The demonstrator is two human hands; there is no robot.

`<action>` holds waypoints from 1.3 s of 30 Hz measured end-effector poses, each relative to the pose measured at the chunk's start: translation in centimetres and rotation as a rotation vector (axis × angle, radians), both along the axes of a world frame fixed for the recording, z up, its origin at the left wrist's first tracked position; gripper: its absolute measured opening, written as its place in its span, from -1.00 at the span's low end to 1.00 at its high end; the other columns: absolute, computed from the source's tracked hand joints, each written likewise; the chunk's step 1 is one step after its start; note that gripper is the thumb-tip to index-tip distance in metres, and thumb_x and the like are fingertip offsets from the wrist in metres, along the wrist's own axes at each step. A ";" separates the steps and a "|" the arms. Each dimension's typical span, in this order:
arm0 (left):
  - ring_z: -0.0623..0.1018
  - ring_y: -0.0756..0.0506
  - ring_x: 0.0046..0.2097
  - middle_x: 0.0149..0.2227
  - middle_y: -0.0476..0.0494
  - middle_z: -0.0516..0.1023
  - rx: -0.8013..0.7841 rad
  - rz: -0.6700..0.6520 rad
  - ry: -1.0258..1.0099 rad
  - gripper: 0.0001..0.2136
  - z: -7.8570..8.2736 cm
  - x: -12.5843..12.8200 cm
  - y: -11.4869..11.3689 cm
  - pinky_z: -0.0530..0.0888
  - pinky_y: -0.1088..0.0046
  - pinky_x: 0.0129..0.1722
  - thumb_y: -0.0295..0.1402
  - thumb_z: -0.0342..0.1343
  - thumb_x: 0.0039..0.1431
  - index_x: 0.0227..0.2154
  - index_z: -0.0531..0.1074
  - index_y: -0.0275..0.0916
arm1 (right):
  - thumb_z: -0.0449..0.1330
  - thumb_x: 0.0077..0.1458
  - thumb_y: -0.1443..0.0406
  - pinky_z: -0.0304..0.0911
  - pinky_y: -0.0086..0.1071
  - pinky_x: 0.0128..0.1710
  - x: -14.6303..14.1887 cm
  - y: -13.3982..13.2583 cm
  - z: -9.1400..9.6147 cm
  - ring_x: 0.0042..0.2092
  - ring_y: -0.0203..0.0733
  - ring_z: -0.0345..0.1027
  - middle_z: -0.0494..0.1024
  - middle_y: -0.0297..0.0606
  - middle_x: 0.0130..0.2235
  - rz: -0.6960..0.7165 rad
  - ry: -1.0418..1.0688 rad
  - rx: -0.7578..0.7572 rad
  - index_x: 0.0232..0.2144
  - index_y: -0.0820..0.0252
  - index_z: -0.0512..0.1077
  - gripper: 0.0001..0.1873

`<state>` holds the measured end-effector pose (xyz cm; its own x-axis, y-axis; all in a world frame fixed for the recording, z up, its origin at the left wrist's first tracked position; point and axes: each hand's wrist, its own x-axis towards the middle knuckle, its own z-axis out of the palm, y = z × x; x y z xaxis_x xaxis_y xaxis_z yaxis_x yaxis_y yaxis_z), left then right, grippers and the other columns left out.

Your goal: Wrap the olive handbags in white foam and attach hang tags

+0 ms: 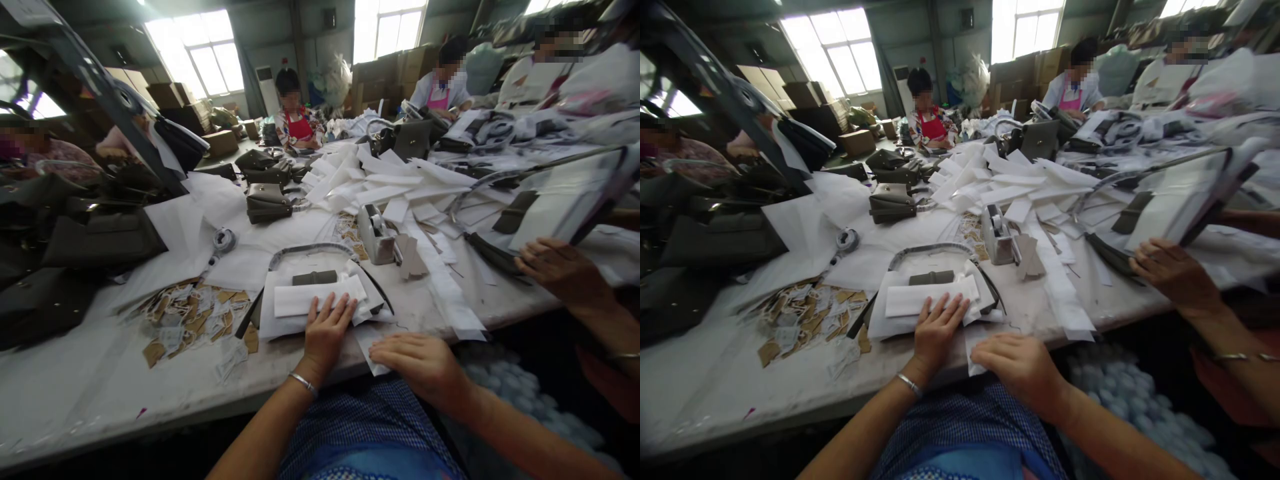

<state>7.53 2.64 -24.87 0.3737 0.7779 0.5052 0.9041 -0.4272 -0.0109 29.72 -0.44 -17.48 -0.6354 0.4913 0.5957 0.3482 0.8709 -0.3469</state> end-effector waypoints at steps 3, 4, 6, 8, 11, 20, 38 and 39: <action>0.34 -0.18 0.29 0.26 -0.01 0.37 0.017 -0.014 -0.011 -0.56 -0.2 0.0 -0.1 0.16 -0.04 0.33 -0.29 0.00 0.39 0.29 0.20 0.03 | 0.05 0.32 0.38 0.45 -0.34 -0.06 -0.8 3.5 1.9 -0.17 -0.23 0.58 0.68 -0.29 -0.18 -0.002 -0.019 -0.016 -0.09 0.05 0.55 -0.71; 0.34 -0.18 0.29 0.26 -0.01 0.37 0.027 -0.016 -0.015 -0.58 -0.3 0.0 -0.1 0.17 -0.04 0.33 -0.29 0.01 0.38 0.26 0.24 0.03 | 0.06 0.32 0.34 0.45 -0.35 -0.09 -1.1 4.8 2.2 -0.19 -0.21 0.58 0.68 -0.29 -0.20 -0.029 -0.021 -0.038 -0.12 0.04 0.57 -0.72; 0.33 -0.18 0.30 0.25 0.00 0.39 0.051 -0.027 -0.026 -0.66 -0.5 -0.1 0.0 0.20 -0.05 0.32 -0.29 0.03 0.37 0.17 0.36 0.00 | 0.10 0.31 0.28 0.44 -0.36 -0.16 -1.7 7.5 2.3 -0.22 -0.18 0.58 0.69 -0.29 -0.24 -0.107 -0.029 -0.103 -0.18 0.02 0.61 -0.74; 0.32 -0.17 0.30 0.23 -0.01 0.41 0.072 -0.039 -0.046 -0.75 -0.7 -0.1 0.0 0.21 -0.05 0.32 -0.30 0.03 0.37 0.05 0.46 -0.06 | 0.17 0.26 0.24 0.43 -0.36 -0.20 -2.4 10.1 1.9 -0.26 -0.16 0.58 0.69 -0.31 -0.27 -0.194 -0.038 -0.176 -0.24 0.01 0.63 -0.79; 0.37 -0.14 0.27 0.19 -0.03 0.47 0.107 -0.049 -0.091 -0.79 -1.0 0.0 0.2 0.19 -0.04 0.33 -0.33 0.01 0.38 -0.06 0.51 -0.11 | 0.27 0.17 0.24 0.41 -0.36 -0.20 -3.6 13.3 0.7 -0.26 -0.13 0.58 0.69 -0.36 -0.31 -0.300 -0.080 -0.296 -0.34 0.00 0.64 -0.87; 0.50 -0.10 0.16 0.08 -0.05 0.57 0.132 -0.057 -0.253 -0.76 -1.0 0.3 0.6 0.33 0.13 0.27 -0.40 -0.07 0.41 -0.07 0.50 -0.16 | 0.36 0.07 0.29 0.32 -0.26 0.03 -5.0 16.5 -2.6 -0.06 -0.13 0.48 0.67 -0.36 -0.23 -0.219 -0.153 -0.349 -0.49 0.04 0.60 -0.90; 0.54 -0.07 0.07 0.12 -0.03 0.54 0.097 0.016 -0.034 -0.64 0.4 0.5 1.0 0.50 0.34 0.04 -0.43 -0.12 0.41 0.18 0.36 -0.16 | 0.29 0.16 0.24 0.29 -0.24 -0.10 -5.3 16.6 -2.3 -0.15 -0.07 0.44 0.59 -0.25 -0.26 -0.333 -0.179 -0.245 -0.33 0.13 0.51 -0.92; 0.54 -0.07 0.07 0.11 -0.03 0.54 0.096 0.022 -0.031 -0.63 0.4 0.5 1.0 0.50 0.35 0.04 -0.44 -0.11 0.40 0.19 0.35 -0.16 | 0.24 0.20 0.25 0.29 -0.23 -0.06 -4.8 16.8 -1.8 -0.12 -0.07 0.45 0.59 -0.24 -0.21 -0.339 -0.156 -0.228 -0.28 0.13 0.51 -0.92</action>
